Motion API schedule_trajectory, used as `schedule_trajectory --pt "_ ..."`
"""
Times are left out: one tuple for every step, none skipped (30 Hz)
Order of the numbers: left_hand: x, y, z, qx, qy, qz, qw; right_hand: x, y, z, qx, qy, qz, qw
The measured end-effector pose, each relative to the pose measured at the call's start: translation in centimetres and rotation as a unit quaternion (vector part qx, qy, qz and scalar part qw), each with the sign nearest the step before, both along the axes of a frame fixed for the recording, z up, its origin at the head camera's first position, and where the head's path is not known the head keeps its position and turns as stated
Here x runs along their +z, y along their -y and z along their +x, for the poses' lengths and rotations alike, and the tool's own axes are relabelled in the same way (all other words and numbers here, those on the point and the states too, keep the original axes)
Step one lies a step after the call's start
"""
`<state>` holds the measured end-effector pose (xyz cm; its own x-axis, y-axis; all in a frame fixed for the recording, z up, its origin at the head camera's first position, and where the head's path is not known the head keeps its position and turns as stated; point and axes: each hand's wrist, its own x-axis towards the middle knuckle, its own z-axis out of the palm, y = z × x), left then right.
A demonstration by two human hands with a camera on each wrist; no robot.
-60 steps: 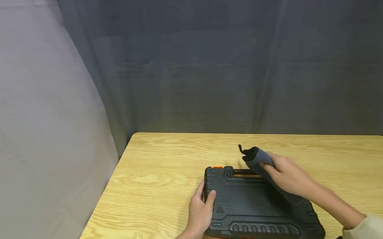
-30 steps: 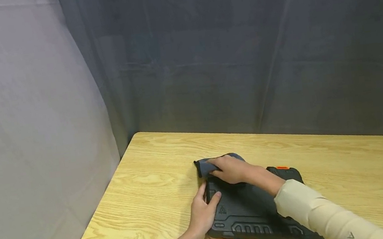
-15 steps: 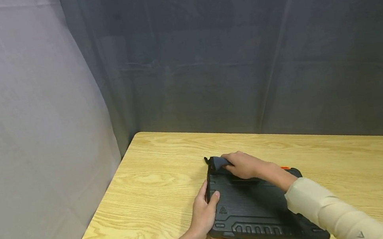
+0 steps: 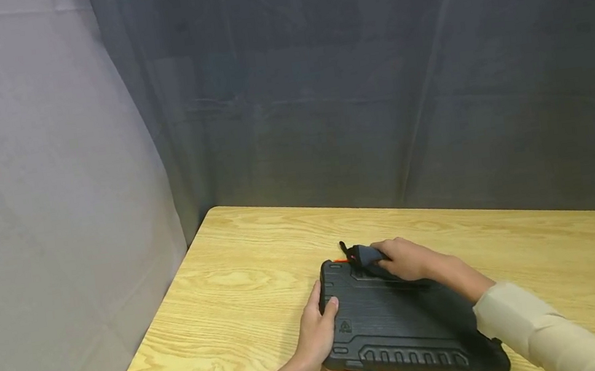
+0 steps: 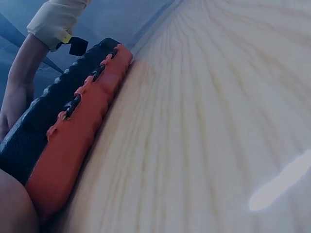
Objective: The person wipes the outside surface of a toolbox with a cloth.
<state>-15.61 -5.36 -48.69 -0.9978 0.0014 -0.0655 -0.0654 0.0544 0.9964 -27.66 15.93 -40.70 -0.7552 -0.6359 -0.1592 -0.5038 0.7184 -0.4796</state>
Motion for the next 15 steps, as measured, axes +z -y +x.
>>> schedule_trajectory --pt "0.0 0.0 0.0 0.0 0.001 0.0 1.0 -0.1 -0.1 0.0 0.004 -0.006 0.003 1.0" --pt "0.1 0.0 0.0 0.0 0.001 -0.001 1.0 -0.1 -0.3 0.0 0.008 -0.012 0.006 0.9999" --pt "0.1 0.0 0.0 -0.001 0.0 0.0 1.0 -0.2 -0.3 0.0 0.01 -0.02 0.008 0.9997" --pt "0.2 0.0 0.0 -0.002 -0.001 0.001 1.0 -0.2 -0.4 0.0 0.018 -0.032 0.01 0.9993" --pt "0.2 0.0 0.0 -0.002 -0.002 0.002 1.0 -0.2 -0.5 -0.1 0.02 -0.038 0.011 0.999" --pt "0.3 0.1 0.1 -0.002 -0.003 0.002 1.0 -0.2 -0.6 -0.1 0.027 -0.047 0.014 0.9984" --pt "0.3 0.1 0.1 -0.003 -0.004 0.003 1.0 -0.2 -0.7 -0.2 0.03 -0.05 0.013 0.9982" --pt "0.4 0.1 0.1 -0.003 -0.005 0.004 1.0 -0.1 -0.9 -0.3 0.033 -0.051 0.014 0.998" --pt "0.4 0.1 0.1 -0.006 -0.005 0.007 0.9999 -0.1 -1.0 -0.3 0.036 -0.049 0.015 0.998" --pt "0.4 0.1 0.1 -0.007 -0.006 0.01 0.9999 0.0 -1.2 -0.4 0.04 -0.047 0.015 0.998" --pt "0.4 0.1 0.1 -0.008 -0.007 0.011 0.9999 0.1 -1.4 -0.4 0.04 -0.042 0.017 0.9982" --pt "0.4 0.1 0.2 -0.009 -0.008 0.012 0.9999 0.1 -1.7 -0.5 0.044 -0.041 0.019 0.998" --pt "0.4 0.1 0.2 -0.009 -0.007 0.013 0.9998 0.2 -1.8 -0.5 0.044 -0.037 0.02 0.9982" --pt "0.4 0.2 0.2 -0.009 -0.008 0.013 0.9998 0.2 -2.1 -0.5 0.047 -0.038 0.023 0.9979" --pt "0.4 0.2 0.2 -0.008 -0.008 0.013 0.9999 0.3 -2.2 -0.6 0.05 -0.04 0.025 0.9976"
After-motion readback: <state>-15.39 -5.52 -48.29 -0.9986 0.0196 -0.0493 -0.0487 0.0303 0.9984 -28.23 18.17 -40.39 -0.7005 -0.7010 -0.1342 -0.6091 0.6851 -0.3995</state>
